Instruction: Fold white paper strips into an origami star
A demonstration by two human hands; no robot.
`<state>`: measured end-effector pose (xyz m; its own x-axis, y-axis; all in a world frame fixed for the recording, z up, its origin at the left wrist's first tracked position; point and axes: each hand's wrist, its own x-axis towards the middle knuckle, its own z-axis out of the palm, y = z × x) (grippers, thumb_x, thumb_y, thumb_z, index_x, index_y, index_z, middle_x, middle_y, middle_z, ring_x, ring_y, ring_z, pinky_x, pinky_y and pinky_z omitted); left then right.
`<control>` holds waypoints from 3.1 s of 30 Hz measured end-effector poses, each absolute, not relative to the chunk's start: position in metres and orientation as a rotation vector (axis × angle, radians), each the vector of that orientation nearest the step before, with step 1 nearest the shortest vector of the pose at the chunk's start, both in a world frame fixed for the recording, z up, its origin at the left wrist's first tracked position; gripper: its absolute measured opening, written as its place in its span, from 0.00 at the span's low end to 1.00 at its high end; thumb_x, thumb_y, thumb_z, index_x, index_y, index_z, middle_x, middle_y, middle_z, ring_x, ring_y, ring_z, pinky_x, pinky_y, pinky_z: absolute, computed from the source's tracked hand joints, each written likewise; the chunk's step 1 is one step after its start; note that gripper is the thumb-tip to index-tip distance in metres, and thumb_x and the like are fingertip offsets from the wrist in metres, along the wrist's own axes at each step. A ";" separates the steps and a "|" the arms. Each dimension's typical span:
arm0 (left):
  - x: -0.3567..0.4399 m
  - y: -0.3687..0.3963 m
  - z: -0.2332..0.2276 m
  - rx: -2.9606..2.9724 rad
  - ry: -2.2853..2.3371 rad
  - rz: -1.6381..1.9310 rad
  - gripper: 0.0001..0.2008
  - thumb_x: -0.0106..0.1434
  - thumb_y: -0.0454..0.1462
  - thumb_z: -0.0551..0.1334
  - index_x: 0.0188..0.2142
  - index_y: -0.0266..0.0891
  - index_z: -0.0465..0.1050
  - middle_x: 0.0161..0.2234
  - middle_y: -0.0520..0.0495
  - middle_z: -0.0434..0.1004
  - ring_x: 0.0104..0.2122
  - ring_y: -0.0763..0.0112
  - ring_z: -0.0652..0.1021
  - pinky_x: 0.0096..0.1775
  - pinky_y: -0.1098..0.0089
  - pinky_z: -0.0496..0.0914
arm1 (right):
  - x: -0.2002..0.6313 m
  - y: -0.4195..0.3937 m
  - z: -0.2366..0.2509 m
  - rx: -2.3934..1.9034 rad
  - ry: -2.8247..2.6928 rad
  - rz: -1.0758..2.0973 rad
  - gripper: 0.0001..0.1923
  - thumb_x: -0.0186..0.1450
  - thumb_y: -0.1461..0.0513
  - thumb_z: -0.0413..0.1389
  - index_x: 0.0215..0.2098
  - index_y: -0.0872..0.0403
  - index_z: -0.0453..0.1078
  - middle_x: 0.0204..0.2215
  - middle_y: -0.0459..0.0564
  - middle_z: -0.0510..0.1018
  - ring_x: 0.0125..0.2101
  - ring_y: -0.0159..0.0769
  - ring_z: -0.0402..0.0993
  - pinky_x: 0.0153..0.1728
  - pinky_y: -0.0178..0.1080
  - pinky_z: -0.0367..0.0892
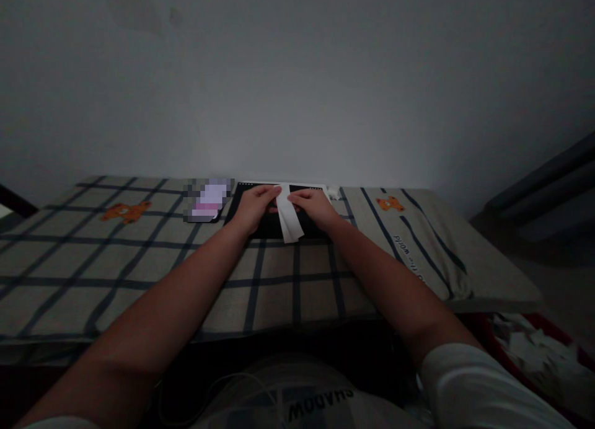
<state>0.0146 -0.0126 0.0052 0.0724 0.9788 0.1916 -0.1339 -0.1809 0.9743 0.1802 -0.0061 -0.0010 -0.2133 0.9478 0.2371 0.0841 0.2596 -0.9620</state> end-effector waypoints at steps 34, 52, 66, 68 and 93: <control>0.014 -0.010 0.004 1.344 1.032 1.350 0.12 0.49 0.42 0.67 0.26 0.34 0.73 0.23 0.49 0.73 0.23 0.75 0.72 0.29 0.71 0.70 | 0.184 -0.001 -0.006 -0.924 -1.503 1.237 0.13 0.54 0.55 0.59 0.31 0.57 0.74 0.24 0.47 0.74 0.24 0.28 0.66 0.29 0.34 0.62; 0.012 -0.007 -0.002 1.349 1.028 1.220 0.15 0.49 0.45 0.67 0.29 0.33 0.75 0.26 0.45 0.75 0.27 0.72 0.75 0.29 0.72 0.71 | 0.188 0.006 -0.010 -0.979 -1.463 1.188 0.14 0.54 0.55 0.58 0.31 0.57 0.74 0.24 0.47 0.75 0.24 0.27 0.67 0.29 0.33 0.63; 0.014 -0.010 0.001 1.362 1.041 1.259 0.14 0.50 0.44 0.66 0.31 0.34 0.75 0.28 0.45 0.75 0.27 0.71 0.74 0.29 0.71 0.72 | 0.189 0.005 -0.010 -0.985 -1.490 1.208 0.13 0.54 0.56 0.59 0.31 0.57 0.75 0.25 0.48 0.76 0.24 0.27 0.67 0.30 0.33 0.63; 0.014 -0.010 0.002 1.347 1.026 1.230 0.15 0.50 0.44 0.66 0.32 0.34 0.76 0.29 0.44 0.76 0.28 0.71 0.74 0.28 0.71 0.72 | 0.188 0.005 -0.010 -1.007 -1.477 1.166 0.13 0.54 0.56 0.59 0.31 0.57 0.75 0.25 0.48 0.76 0.24 0.27 0.67 0.29 0.33 0.63; 0.013 -0.009 -0.001 1.301 1.017 1.170 0.15 0.49 0.44 0.67 0.30 0.33 0.76 0.28 0.44 0.76 0.29 0.71 0.75 0.31 0.69 0.73 | 0.190 0.008 -0.011 -1.001 -1.487 1.158 0.13 0.54 0.55 0.59 0.30 0.57 0.74 0.24 0.47 0.76 0.24 0.27 0.67 0.29 0.33 0.63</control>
<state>0.0132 -0.0093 -0.0006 0.1566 0.9842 0.0827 -0.0557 -0.0748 0.9956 0.1900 0.0083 -0.0115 -0.1966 0.9601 0.1989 0.0427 0.2111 -0.9765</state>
